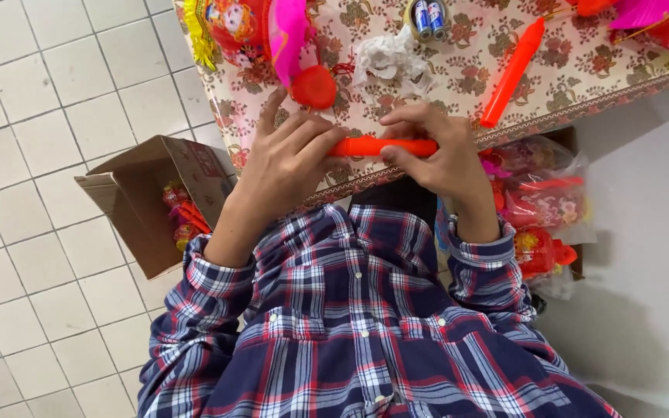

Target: Assembling decorative lanterns by attaching plastic handles to the lantern bodies and packing them into a box.

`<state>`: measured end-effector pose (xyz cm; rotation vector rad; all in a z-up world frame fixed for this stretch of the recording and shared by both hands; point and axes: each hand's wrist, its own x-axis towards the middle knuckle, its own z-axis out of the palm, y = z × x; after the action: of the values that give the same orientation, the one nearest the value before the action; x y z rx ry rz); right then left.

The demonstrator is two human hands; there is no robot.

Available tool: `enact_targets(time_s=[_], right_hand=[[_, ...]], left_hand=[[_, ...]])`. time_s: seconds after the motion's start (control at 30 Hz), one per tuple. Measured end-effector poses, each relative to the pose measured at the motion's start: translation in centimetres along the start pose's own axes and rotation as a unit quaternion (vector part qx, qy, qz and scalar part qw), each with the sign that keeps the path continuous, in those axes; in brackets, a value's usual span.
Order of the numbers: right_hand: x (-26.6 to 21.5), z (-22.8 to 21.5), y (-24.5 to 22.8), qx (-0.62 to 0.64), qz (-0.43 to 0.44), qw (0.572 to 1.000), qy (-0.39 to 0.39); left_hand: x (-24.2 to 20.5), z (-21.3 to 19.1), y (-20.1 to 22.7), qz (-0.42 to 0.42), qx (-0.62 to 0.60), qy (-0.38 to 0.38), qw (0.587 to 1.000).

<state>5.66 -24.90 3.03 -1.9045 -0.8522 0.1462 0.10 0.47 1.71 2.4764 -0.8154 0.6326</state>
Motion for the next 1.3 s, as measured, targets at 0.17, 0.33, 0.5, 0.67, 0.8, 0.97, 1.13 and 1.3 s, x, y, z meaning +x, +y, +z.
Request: enact_targets(time_s=[0.17,0.33,0.5,0.67,0.8,0.97,1.13,1.3], right_hand=[[0.5,0.5,-0.4,-0.034,0.022,0.999,0.034],[0.4,-0.2,0.4,-0.026,0.01,0.999,0.036],[-0.4,0.2,1.4,0.02,0.055,0.995,0.082],[-0.3,0.8,1.3,0.026,0.084,0.991,0.104],[-0.6,0.5,1.6,0.063,0.073,0.989,0.116],[-1.2,0.3,2.6,0.049,0.075,0.986,0.137],[-1.2,0.6,3.2,0.04,0.041,0.989,0.137],[-0.8,1.2,2.2,0.047,0.052,0.986,0.152]], left_hand=[[1.7,-1.2,0.0,0.007,0.026,0.02,0.999],[1.4,0.7,-1.2,-0.004,0.016,0.092,0.996],[0.9,0.3,-0.8,-0.025,-0.024,0.1,0.994],[0.9,0.2,-1.0,-0.023,-0.041,0.076,0.996],[1.1,-0.4,-1.1,-0.035,-0.054,0.07,0.995],[1.0,-0.6,-1.1,-0.05,-0.058,0.078,0.994],[0.9,-0.3,-1.2,-0.038,-0.066,0.084,0.994],[1.0,-0.6,-1.1,-0.054,-0.065,0.076,0.994]])
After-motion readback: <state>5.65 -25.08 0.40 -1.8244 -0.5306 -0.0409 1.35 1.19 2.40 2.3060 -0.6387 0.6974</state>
